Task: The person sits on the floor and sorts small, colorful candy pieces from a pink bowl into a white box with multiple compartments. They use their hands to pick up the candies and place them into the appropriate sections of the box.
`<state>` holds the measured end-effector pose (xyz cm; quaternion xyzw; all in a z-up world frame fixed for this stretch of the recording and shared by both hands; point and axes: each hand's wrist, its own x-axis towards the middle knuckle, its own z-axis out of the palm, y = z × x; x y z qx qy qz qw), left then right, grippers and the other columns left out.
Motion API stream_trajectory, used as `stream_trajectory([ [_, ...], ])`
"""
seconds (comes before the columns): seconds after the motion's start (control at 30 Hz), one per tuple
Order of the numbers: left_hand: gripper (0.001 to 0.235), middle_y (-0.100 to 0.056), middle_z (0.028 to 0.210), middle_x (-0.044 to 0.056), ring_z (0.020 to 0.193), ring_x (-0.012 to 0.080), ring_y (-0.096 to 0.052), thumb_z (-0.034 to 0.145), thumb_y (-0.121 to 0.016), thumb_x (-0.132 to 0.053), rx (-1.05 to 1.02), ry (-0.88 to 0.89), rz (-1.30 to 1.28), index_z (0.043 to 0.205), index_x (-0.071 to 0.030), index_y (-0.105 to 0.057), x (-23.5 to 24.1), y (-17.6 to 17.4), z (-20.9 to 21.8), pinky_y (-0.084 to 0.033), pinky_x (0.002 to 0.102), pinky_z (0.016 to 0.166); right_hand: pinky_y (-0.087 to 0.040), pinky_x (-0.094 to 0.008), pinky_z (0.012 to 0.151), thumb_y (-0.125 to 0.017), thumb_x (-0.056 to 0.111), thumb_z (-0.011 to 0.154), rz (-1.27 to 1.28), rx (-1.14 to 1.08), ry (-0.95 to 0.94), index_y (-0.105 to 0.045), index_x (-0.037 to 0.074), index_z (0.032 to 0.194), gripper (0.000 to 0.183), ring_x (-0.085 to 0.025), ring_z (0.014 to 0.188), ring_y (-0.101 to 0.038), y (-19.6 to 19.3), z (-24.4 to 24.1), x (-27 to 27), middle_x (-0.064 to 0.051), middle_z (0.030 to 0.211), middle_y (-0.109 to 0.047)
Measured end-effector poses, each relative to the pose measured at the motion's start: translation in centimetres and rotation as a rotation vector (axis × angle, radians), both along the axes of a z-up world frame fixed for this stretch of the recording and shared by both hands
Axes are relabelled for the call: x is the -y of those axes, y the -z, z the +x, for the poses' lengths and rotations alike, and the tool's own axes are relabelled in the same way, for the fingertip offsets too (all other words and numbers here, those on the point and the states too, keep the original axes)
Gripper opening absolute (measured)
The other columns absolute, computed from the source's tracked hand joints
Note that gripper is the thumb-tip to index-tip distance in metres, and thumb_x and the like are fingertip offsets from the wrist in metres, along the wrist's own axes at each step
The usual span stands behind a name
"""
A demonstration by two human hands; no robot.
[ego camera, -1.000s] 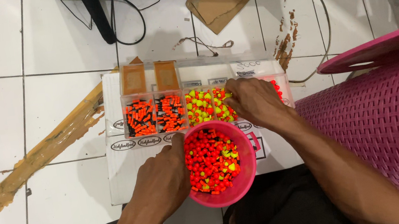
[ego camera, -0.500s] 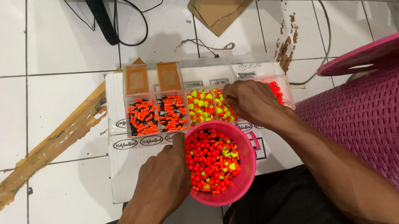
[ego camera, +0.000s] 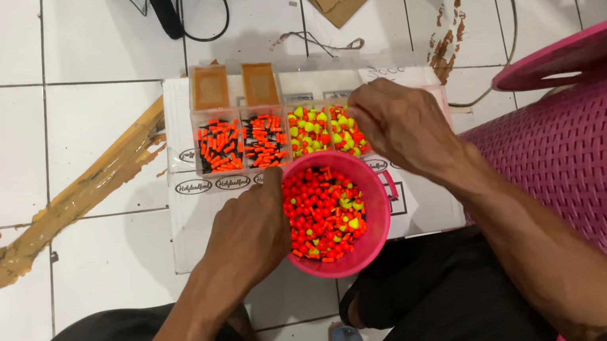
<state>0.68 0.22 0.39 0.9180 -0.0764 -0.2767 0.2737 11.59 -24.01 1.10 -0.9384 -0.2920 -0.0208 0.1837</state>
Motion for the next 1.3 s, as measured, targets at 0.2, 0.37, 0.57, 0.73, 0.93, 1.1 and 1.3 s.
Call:
stream_trajectory([
  [0.2, 0.044, -0.068, 0.098, 0.029, 0.085, 0.0548, -0.071, 0.089, -0.046, -0.003, 0.010, -0.050, -0.053, 0.133, 0.003, -0.045, -0.1, -0.1, -0.2, -0.056, 0.068, 0.072, -0.058, -0.052, 0.067, -0.058, 0.017, 0.097, -0.104, 0.051, -0.227, -0.063, 0.014, 0.113, 0.017, -0.040, 0.087, -0.068, 3.5, -5.3, 0.0, -0.013, 0.100, -0.063],
  [0.37, 0.042, -0.069, 0.099, 0.030, 0.088, 0.0579, -0.070, 0.089, -0.045, -0.006, 0.004, -0.081, -0.058, 0.130, 0.001, -0.048, 0.4, -0.5, -0.3, -0.055, 0.069, 0.075, -0.057, -0.051, 0.062, -0.062, 0.014, 0.085, -0.247, 0.001, -0.379, -0.061, 0.006, 0.112, 0.029, -0.042, 0.093, -0.062, 8.6, -8.2, -1.0, -0.016, 0.102, -0.059],
  [0.57, 0.043, -0.069, 0.102, 0.029, 0.095, 0.0554, -0.071, 0.091, -0.044, -0.007, -0.058, -0.074, -0.028, 0.133, -0.001, -0.048, 1.2, -2.5, -0.1, -0.056, 0.066, 0.081, -0.053, -0.052, 0.078, -0.067, 0.011, 0.077, -0.430, -0.072, -0.441, -0.065, 0.003, 0.109, 0.034, -0.040, 0.095, -0.060, 10.0, -9.0, -2.0, -0.020, 0.099, -0.061],
  [0.73, 0.039, -0.069, 0.102, 0.027, 0.096, 0.0546, -0.071, 0.091, -0.043, -0.009, -0.104, -0.096, -0.022, 0.129, -0.003, -0.049, 0.9, -2.1, 0.3, -0.056, 0.066, 0.081, -0.056, -0.052, 0.072, -0.066, 0.010, 0.078, -0.537, -0.245, -0.455, -0.070, 0.008, 0.106, 0.029, -0.038, 0.094, -0.066, 10.6, -7.6, -1.5, -0.016, 0.098, -0.067],
  [0.93, 0.044, -0.068, 0.104, 0.031, 0.094, 0.0576, -0.070, 0.091, -0.042, -0.007, -0.057, -0.061, -0.065, 0.134, 0.002, -0.047, 0.6, -1.3, 0.0, -0.055, 0.068, 0.079, -0.055, -0.058, 0.072, -0.050, 0.012, 0.090, -0.361, -0.371, -0.334, -0.061, 0.007, 0.108, 0.022, -0.046, 0.097, -0.062, 4.2, -5.6, -0.5, -0.019, 0.102, -0.060],
  [1.1, 0.045, -0.068, 0.102, 0.032, 0.093, 0.0580, -0.070, 0.091, -0.042, -0.007, -0.015, -0.054, -0.102, 0.136, 0.003, -0.046, 0.6, -1.1, 0.0, -0.056, 0.068, 0.078, -0.056, -0.052, 0.065, -0.049, 0.010, 0.091, -0.384, -0.323, -0.389, -0.062, 0.011, 0.104, 0.018, -0.040, 0.092, -0.063, 6.3, -6.6, -0.3, -0.013, 0.098, -0.058],
  [1.3, 0.049, -0.068, 0.098, 0.031, 0.090, 0.0551, -0.071, 0.091, -0.041, -0.004, -0.007, -0.055, -0.116, 0.139, 0.004, -0.044, 0.6, -0.5, -0.1, -0.057, 0.066, 0.076, -0.056, -0.052, 0.065, -0.048, 0.018, 0.094, -0.410, -0.260, -0.366, -0.061, 0.013, 0.107, 0.019, -0.039, 0.094, -0.064, 8.6, -5.8, -1.8, -0.011, 0.098, -0.057],
])
